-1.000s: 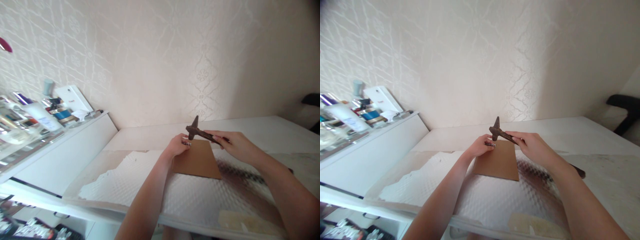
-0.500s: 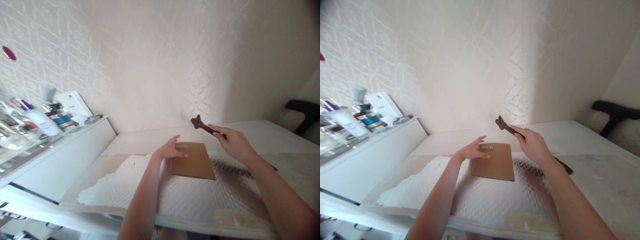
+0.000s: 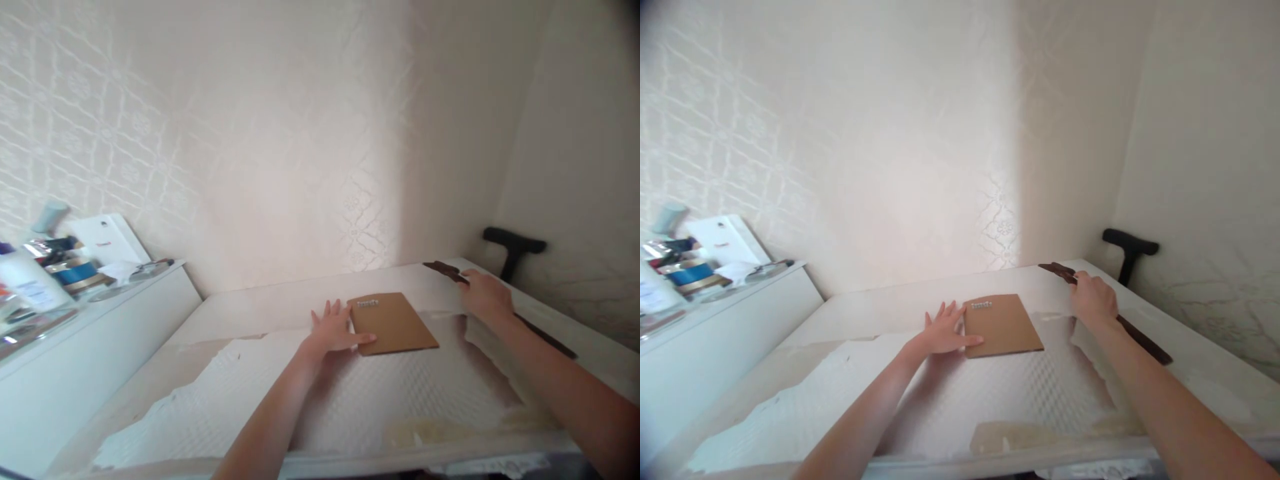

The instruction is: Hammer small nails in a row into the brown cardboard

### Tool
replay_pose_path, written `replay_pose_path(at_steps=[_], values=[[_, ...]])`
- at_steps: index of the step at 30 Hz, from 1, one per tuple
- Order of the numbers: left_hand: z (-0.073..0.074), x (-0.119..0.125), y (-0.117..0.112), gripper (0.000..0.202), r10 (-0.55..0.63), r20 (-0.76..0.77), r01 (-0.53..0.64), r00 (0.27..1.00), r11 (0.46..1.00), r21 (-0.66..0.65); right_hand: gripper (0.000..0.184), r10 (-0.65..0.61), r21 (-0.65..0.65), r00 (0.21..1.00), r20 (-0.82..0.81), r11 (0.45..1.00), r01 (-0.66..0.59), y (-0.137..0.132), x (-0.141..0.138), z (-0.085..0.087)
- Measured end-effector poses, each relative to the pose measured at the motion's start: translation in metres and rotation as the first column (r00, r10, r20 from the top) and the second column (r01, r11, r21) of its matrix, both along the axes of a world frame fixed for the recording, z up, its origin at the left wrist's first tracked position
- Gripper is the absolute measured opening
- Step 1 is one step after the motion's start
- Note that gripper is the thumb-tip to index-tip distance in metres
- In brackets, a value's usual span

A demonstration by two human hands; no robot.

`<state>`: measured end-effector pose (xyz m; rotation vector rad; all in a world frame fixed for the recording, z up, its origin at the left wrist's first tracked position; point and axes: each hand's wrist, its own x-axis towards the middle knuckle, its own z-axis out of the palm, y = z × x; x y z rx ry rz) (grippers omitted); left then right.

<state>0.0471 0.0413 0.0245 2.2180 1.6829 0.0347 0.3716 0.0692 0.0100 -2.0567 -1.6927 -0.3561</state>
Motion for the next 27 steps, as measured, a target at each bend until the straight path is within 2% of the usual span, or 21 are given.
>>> replay_pose_path(at_steps=[4, 7, 11, 14, 18, 21, 23, 24, 25, 27], values=[[-0.006, 0.062, 0.015, 0.107, -0.065, 0.039, 0.064, 0.997, 0.998, 0.027, 0.037, -0.166, -0.013, 0.986, -0.019, 0.986, 0.166, 0.005, 0.027, -0.011], [-0.01, 0.099, 0.024, 0.105, -0.083, 0.053, 0.08, 0.995, 0.995, 0.059, 0.038, -0.183, -0.023, 0.983, -0.028, 0.983, 0.182, 0.011, 0.034, -0.012], [-0.011, 0.132, 0.031, 0.102, -0.112, 0.066, 0.106, 0.991, 0.99, 0.089, 0.036, -0.253, -0.06, 0.963, -0.089, 0.967, 0.248, 0.019, 0.032, -0.007], [-0.01, 0.142, 0.033, 0.101, -0.127, 0.059, 0.122, 0.99, 0.989, 0.086, 0.034, -0.303, -0.102, 0.945, -0.119, 0.951, 0.292, 0.024, 0.029, -0.007], [-0.005, 0.133, 0.025, 0.09, -0.105, 0.094, 0.095, 0.99, 0.991, 0.099, 0.035, -0.293, -0.17, 0.952, -0.091, 0.946, 0.275, 0.024, 0.03, -0.004], [0.01, 0.109, -0.002, 0.071, -0.083, 0.181, 0.049, 0.98, 0.982, 0.18, 0.041, -0.228, -0.103, 0.97, -0.082, 0.97, 0.219, 0.01, 0.023, 0.016], [0.028, 0.085, -0.036, 0.055, -0.096, 0.246, 0.025, 0.965, 0.961, 0.276, 0.041, -0.089, 0.026, 0.99, -0.105, 0.995, 0.092, -0.015, 0.01, 0.039], [0.038, 0.072, -0.057, 0.045, -0.113, 0.283, 0.01, 0.952, 0.94, 0.342, 0.04, 0.031, 0.118, 0.992, -0.12, 0.993, -0.016, -0.034, 0.0, 0.051], [0.048, 0.057, -0.081, 0.037, -0.129, 0.313, -0.017, 0.941, 0.905, 0.424, 0.038, 0.168, 0.211, 0.977, -0.13, 0.968, -0.138, -0.057, -0.01, 0.062], [0.064, 0.026, -0.131, 0.031, -0.176, 0.335, -0.062, 0.926, 0.803, 0.593, 0.036, 0.388, 0.364, 0.91, -0.149, 0.877, -0.314, -0.112, -0.031, 0.077]])
